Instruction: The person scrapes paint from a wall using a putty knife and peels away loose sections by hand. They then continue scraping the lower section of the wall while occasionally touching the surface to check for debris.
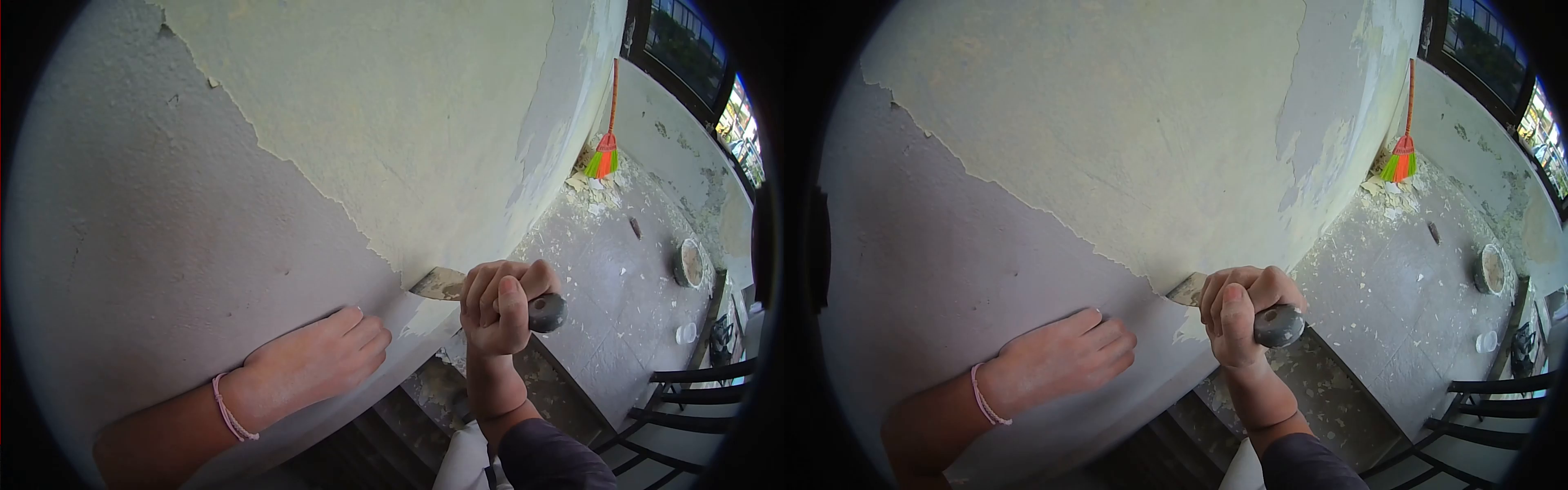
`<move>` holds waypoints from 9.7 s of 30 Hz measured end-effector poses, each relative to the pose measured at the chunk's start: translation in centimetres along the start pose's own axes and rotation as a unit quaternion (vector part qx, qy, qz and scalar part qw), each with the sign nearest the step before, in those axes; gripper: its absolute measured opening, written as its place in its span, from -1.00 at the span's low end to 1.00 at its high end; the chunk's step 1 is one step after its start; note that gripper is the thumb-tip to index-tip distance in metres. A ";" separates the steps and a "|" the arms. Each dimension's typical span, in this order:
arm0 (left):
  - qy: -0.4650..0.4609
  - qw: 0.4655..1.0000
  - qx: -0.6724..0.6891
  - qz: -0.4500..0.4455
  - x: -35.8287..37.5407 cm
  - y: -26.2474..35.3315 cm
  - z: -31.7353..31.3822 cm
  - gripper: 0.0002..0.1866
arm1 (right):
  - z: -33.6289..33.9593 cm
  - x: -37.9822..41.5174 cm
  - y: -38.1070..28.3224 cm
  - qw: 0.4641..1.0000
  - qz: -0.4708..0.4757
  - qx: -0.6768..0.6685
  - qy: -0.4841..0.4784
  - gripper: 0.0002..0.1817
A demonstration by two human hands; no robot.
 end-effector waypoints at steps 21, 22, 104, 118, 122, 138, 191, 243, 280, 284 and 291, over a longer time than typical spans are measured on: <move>-0.015 1.000 -0.012 -0.004 -0.2 -0.1 0.0 -0.94 | -1.2 1.5 0.2 0.995 0.009 0.059 0.082 -0.71; -0.015 1.000 -0.007 -0.005 -0.2 0.2 0.0 -0.94 | -0.5 2.5 3.2 0.981 -0.079 0.154 0.083 -0.68; -0.071 0.997 -0.002 0.013 -1.4 -0.2 0.6 -0.79 | 9.3 -2.0 4.9 0.906 -0.116 -0.002 0.408 -0.66; -0.048 0.999 -0.023 0.006 -1.5 -0.4 0.3 -0.89 | 11.4 -1.5 5.8 0.864 -0.134 -0.065 0.481 -0.68; -0.041 0.999 -0.028 0.008 -1.8 -0.4 0.4 -0.87 | 10.8 -0.9 4.3 0.877 -0.132 -0.035 0.461 -0.67; -0.092 0.996 -0.009 0.016 -2.1 -0.2 0.5 -0.70 | 9.7 2.2 7.9 0.782 -0.256 -0.072 0.564 -0.74; -0.085 0.996 -0.031 0.002 -2.6 -0.8 0.1 -0.80 | 14.9 1.0 7.0 0.797 -0.208 -0.127 0.552 -0.75; -0.046 0.998 -0.025 0.022 -2.2 -0.5 -0.1 -0.92 | 12.5 4.2 5.1 0.864 -0.040 -0.159 0.476 -0.68; -0.083 0.996 -0.003 0.018 -2.3 -0.5 0.0 -0.82 | 11.3 2.4 5.2 0.840 -0.196 -0.153 0.483 -0.71; -0.081 0.996 0.000 0.027 -2.4 -0.6 0.1 -0.91 | 13.6 2.5 4.9 0.822 -0.184 -0.211 0.496 -0.73; -0.026 0.999 -0.025 0.032 -2.1 -0.5 -0.5 -0.88 | 13.0 1.5 3.9 0.818 -0.161 -0.273 0.480 -0.75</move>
Point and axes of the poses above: each hand's wrist, its own x-axis away from the middle knuckle, its own z-axis out of the back of the hand, y = z × x, the point moved 3 cm from there along -x, towards the middle knuckle, and after that the axes turned 7 degrees about -z, right-handed, at the moved point
